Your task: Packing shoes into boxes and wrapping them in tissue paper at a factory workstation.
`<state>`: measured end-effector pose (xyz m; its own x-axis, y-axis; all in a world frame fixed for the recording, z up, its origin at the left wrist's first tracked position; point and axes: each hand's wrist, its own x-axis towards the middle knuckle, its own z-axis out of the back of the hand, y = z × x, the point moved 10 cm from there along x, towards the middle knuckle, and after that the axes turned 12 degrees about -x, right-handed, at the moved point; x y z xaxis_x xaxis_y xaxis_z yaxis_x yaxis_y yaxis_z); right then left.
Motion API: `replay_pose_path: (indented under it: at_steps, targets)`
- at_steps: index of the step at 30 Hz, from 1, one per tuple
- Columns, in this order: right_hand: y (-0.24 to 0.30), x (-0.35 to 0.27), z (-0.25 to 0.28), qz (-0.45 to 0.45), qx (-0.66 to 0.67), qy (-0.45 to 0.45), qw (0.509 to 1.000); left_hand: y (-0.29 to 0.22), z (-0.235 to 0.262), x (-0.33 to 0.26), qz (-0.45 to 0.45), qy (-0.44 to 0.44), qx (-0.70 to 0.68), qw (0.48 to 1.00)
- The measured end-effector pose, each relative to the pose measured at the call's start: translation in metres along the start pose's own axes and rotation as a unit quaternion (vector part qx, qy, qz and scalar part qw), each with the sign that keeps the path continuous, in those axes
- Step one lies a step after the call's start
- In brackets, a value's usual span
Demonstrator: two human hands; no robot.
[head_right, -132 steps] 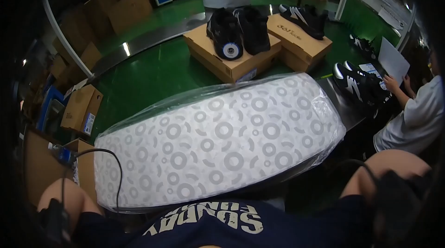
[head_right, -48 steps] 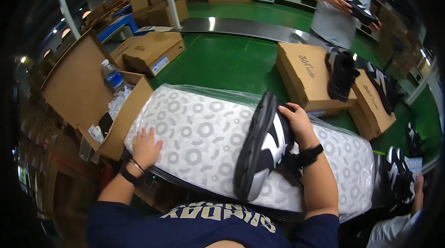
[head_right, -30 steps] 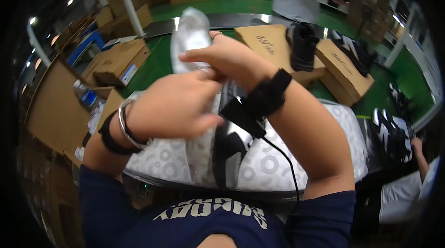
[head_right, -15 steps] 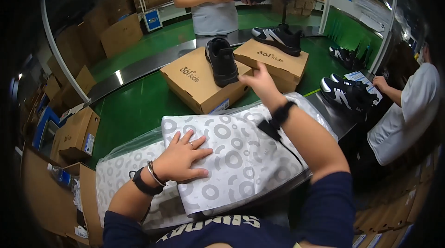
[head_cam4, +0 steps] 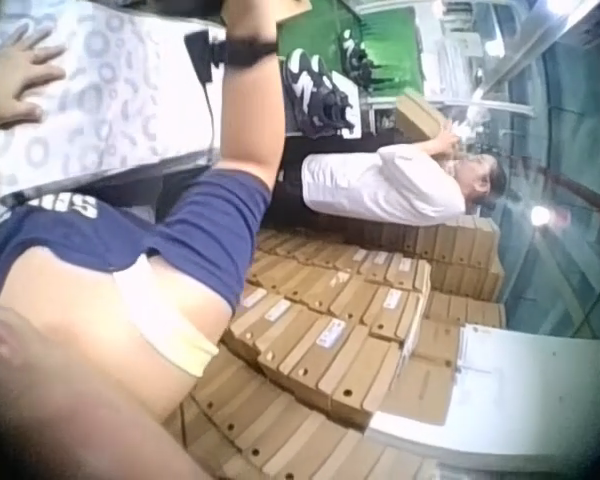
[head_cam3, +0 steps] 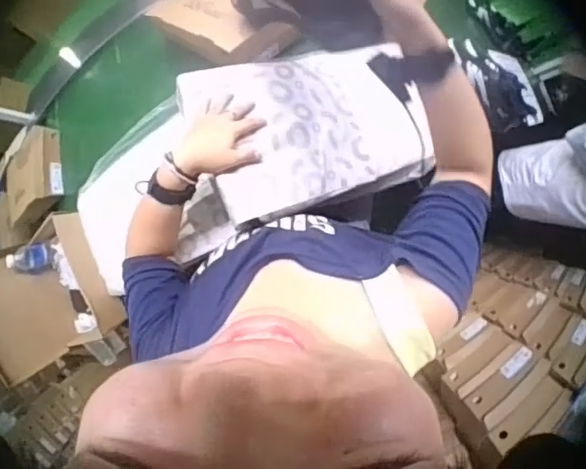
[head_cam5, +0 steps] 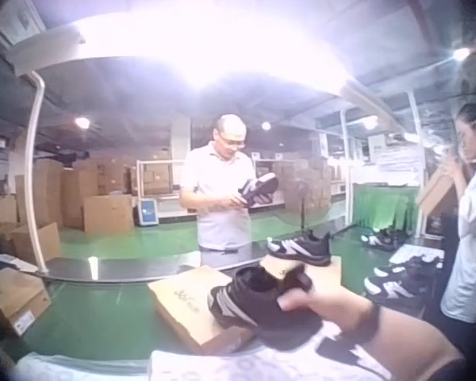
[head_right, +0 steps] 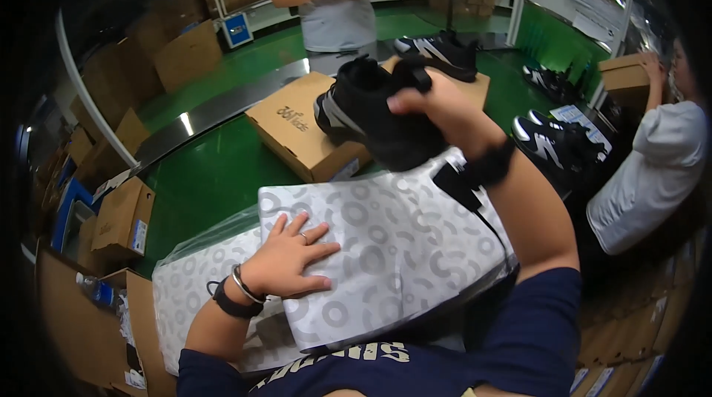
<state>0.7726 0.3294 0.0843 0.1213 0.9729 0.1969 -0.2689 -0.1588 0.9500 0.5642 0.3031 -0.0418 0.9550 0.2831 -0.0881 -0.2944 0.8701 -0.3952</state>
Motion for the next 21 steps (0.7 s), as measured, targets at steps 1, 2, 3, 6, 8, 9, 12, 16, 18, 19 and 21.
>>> replay_pose_path:
  at_steps: [1, 2, 3, 6, 8, 9, 12, 16, 18, 19, 21]
  targets:
    - [0.02, -0.029, -0.011, 0.101, -0.035, 0.014, 0.994, 0.002, -0.002, -0.002, 0.0, 0.0, 0.002, 1.0]
    - [0.038, -0.063, -0.017, 0.165, -0.185, -0.004, 0.969, 0.003, 0.0, -0.002, 0.003, -0.003, -0.007, 1.0]
    - [0.038, -0.098, -0.04, 0.228, -0.331, 0.028, 0.915, 0.003, 0.0, -0.004, -0.004, 0.003, -0.01, 1.0]
    - [0.001, -0.17, -0.111, 0.268, -0.622, 0.075, 0.732, 0.0, 0.004, 0.006, 0.018, -0.002, 0.014, 1.0]
    - [-0.018, -0.186, -0.127, 0.255, -0.547, 0.128, 0.787, -0.005, 0.002, 0.004, 0.002, 0.008, 0.014, 1.0]
    - [-0.022, -0.183, -0.119, 0.245, -0.476, 0.121, 0.836, -0.005, 0.003, 0.003, -0.002, 0.003, 0.019, 1.0]
    - [-0.097, -0.172, 0.019, 0.026, -0.395, -0.151, 0.906, -0.001, 0.0, 0.003, -0.01, -0.021, 0.01, 1.0]
    - [-0.181, -0.201, 0.107, -0.145, -0.613, -0.203, 0.75, -0.01, 0.005, 0.005, -0.022, -0.041, -0.039, 0.998]
    - [-0.181, -0.207, 0.122, -0.143, -0.617, -0.297, 0.714, -0.008, 0.005, 0.003, -0.019, -0.042, -0.043, 0.998]
    - [-0.181, -0.204, 0.12, -0.142, -0.618, -0.296, 0.714, -0.007, 0.005, 0.002, -0.015, -0.042, -0.048, 0.998]
    - [-0.187, -0.202, 0.12, -0.193, -0.617, -0.303, 0.7, -0.004, 0.005, 0.001, -0.015, -0.05, -0.056, 0.997]
